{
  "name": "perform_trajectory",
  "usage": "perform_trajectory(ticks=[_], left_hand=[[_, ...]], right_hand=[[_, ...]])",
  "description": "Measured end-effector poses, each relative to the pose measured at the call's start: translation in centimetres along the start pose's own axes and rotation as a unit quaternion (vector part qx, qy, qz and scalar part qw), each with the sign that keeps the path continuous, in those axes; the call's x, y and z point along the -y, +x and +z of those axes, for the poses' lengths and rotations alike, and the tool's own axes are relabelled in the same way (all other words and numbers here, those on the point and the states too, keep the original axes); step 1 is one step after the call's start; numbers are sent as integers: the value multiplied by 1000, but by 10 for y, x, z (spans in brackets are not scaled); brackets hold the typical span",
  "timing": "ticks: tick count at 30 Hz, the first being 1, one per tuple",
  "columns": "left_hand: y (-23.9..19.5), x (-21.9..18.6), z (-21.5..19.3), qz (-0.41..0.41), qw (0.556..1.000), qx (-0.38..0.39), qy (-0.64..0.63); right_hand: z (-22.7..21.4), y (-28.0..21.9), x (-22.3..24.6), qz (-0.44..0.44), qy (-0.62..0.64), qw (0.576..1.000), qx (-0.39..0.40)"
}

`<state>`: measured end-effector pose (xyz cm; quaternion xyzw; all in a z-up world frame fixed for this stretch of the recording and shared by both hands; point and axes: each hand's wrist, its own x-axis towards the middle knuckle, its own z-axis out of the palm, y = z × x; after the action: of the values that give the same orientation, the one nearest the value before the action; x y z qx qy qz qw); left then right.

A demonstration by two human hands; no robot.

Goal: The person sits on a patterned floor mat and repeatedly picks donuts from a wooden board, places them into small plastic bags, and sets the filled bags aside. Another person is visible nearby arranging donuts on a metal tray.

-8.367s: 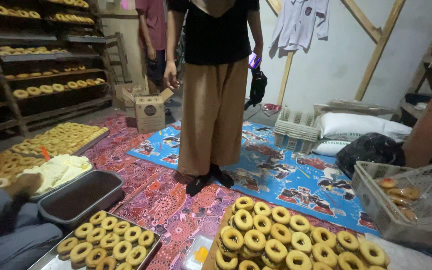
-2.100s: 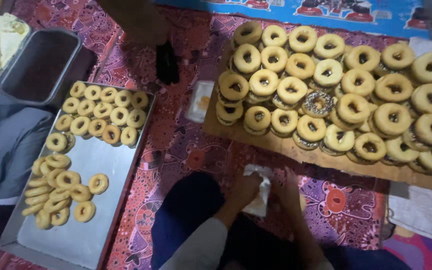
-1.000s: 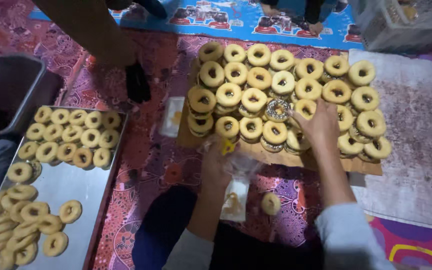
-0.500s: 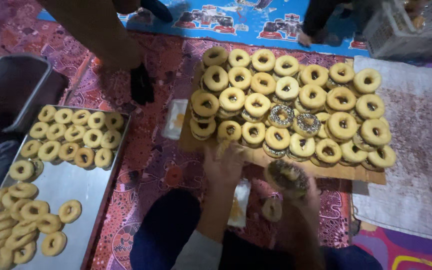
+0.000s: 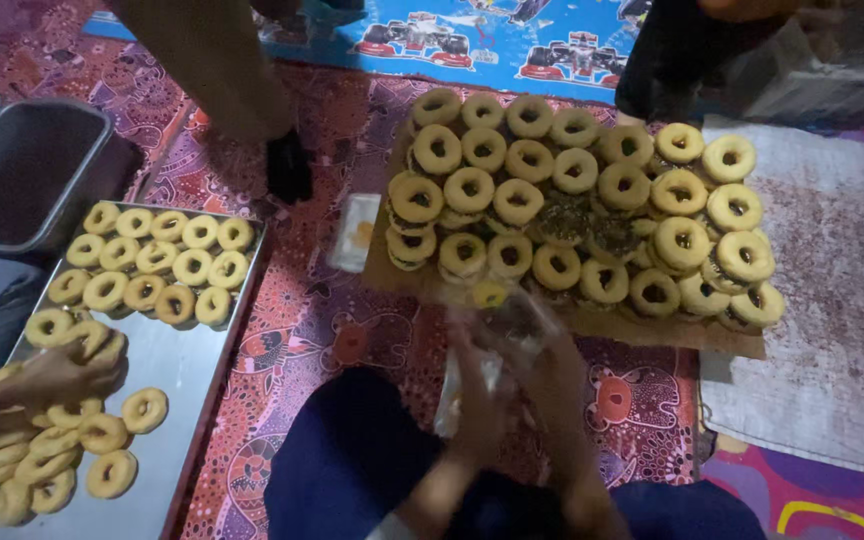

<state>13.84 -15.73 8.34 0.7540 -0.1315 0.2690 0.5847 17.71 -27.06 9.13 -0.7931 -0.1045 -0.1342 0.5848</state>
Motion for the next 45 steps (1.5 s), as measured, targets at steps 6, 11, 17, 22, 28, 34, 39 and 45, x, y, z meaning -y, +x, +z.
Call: perform_trajectory(ticks=[6,11,17,22,28,34,39,45], left_hand=[[-37,33,-78,145,972,7,186],[-85,39,-126,-36,984,-101,142],[-137,44,-155,-109,985,-59,123],[-155,79,-152,-222,962,-86,132],[-146,76,-165,-329,909,-156,-202],[-130,49,-178,-389,881,-214,-163],[-136,47,-177,-386,858,-251,-228],[-122,45,-166,-380,877,-239,-171]], right_hand=[[11,-24,17,191,163,942,221],[43,-47,43,178,-34,932,315],[95,-83,-2,123,28,918,376],[124,-104,-62,208,139,900,356],[128,-114,-63,209,134,901,355],[121,-115,1,264,120,863,415],[102,-104,47,-121,-92,957,245],[114,-69,68,-215,-72,937,265]])
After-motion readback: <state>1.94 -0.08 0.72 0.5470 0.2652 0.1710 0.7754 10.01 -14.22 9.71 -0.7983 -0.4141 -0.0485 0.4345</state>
